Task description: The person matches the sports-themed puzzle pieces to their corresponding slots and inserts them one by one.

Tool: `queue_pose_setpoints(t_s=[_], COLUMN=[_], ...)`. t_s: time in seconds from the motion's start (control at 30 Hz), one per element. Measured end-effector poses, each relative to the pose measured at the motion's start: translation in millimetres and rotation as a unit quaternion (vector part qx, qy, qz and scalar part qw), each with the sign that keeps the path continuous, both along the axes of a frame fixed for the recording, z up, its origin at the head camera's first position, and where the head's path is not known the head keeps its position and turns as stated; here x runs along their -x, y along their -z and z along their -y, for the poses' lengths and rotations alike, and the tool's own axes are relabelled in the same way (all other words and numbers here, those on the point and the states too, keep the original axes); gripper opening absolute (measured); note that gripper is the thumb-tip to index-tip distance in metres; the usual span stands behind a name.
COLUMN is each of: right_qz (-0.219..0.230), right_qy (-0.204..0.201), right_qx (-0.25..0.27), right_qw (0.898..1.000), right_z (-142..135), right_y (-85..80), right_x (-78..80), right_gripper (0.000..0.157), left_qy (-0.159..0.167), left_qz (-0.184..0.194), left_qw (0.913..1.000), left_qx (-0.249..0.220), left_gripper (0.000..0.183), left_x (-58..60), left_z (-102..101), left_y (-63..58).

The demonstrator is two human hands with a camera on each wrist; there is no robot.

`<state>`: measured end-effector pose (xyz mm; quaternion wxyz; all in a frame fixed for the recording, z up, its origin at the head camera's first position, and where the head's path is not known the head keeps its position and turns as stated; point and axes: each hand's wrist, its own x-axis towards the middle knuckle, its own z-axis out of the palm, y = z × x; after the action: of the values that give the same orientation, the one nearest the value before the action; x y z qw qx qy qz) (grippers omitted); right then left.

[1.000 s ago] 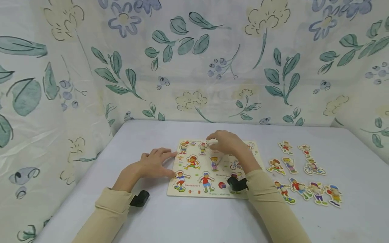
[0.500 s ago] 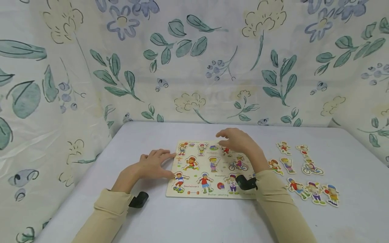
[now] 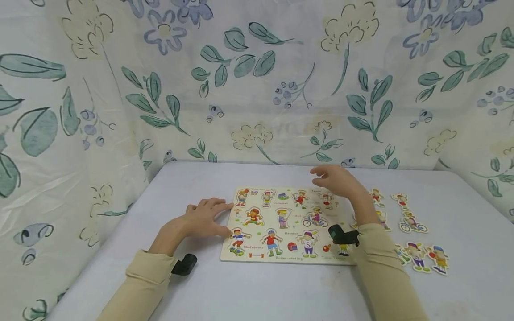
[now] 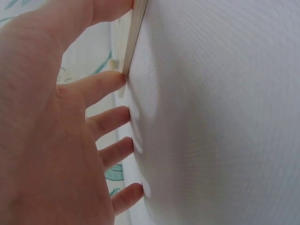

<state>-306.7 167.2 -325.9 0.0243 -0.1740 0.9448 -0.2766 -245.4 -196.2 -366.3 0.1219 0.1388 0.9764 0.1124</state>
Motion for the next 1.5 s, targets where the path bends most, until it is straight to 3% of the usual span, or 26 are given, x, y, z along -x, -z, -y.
queue_pose_setpoints(t_s=[0.3,0.83,1.17,1.5], right_qz=[-0.019,-0.007,0.011,0.022], right_qy=[0.03,0.056,0.085,0.103], right_qx=[-0.036,-0.074,-0.121,-0.13], right_qw=[0.999,0.996,0.989,0.986], right_z=[-18.0,-54.0,-93.3,-128.0], right_y=[-4.2,-5.7,11.3,23.5], right_x=[-1.7,-11.1,-16.6,-20.3], right_gripper=[0.041,0.043,0.043,0.044], left_qy=[-0.008,-0.005,-0.005,-0.005], left_qz=[0.009,0.0,0.002,0.008], left_qw=[0.9999,1.0,1.0,1.0], left_qx=[-0.006,-0.004,0.004,0.003], left_gripper=[0.083,0.083,0.083,0.083], left_x=[-1.8,0.3,-0.5,-1.2], left_z=[1.0,-0.5,1.2,1.0], left_y=[0.6,1.9,0.3,-1.5])
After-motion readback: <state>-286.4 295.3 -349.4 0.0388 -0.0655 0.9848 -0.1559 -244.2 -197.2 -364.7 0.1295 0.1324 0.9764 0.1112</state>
